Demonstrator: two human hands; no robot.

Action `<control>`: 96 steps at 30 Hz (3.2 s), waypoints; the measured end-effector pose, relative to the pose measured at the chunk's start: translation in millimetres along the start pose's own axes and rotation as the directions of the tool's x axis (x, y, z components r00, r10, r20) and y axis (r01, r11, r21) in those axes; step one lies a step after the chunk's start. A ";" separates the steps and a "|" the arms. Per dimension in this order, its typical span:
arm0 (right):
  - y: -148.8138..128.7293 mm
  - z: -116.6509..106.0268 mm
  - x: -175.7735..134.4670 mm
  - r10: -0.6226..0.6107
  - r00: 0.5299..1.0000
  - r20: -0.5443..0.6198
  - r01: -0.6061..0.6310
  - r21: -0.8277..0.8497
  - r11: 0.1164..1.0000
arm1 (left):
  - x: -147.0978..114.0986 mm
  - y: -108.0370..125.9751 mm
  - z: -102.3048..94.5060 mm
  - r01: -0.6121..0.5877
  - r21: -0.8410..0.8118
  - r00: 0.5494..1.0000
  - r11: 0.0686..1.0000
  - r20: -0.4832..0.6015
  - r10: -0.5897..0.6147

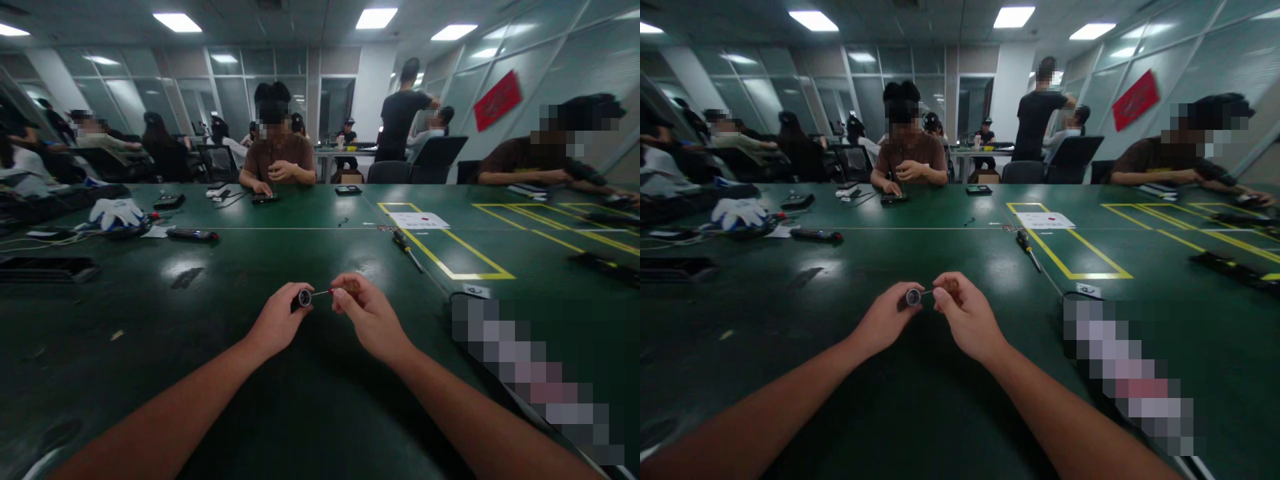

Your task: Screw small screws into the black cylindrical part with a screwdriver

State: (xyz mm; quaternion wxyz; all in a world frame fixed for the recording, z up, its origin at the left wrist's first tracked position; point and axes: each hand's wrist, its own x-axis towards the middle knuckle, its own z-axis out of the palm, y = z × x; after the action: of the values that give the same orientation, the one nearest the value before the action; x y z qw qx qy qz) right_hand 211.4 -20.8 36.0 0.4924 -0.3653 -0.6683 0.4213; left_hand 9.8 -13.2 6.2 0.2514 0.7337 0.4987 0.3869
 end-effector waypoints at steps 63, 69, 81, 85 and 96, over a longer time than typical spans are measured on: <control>-23.6 0.7 -10.8 -0.287 0.956 0.059 0.271 -0.549 0.790 | -2.6 4.7 1.3 -0.002 -0.128 0.998 0.992 0.059 0.010; -21.2 -1.0 -11.4 -0.297 0.955 -0.009 0.245 -0.543 0.804 | -2.3 6.4 -0.4 0.027 -0.130 0.998 0.991 0.058 -0.020; -18.4 -0.8 -12.0 -0.305 0.949 0.079 0.290 -0.600 0.746 | -1.4 2.8 -0.4 0.008 -0.132 0.998 0.991 0.058 0.000; -21.1 -0.7 -12.9 -0.309 0.946 0.097 0.305 -0.588 0.749 | -1.9 3.7 -1.0 0.026 -0.118 0.998 0.993 0.060 -0.019; -21.4 -1.8 -11.1 -0.313 0.946 0.086 0.298 -0.612 0.732 | -2.1 5.0 -0.7 0.017 -0.102 0.998 0.995 0.056 -0.012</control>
State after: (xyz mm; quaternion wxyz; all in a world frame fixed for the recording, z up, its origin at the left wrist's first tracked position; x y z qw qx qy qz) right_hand 214.3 -38.5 52.1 0.4157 -0.3961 -0.8139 0.0884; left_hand 11.6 -17.1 9.7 0.3051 0.7266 0.4765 0.3897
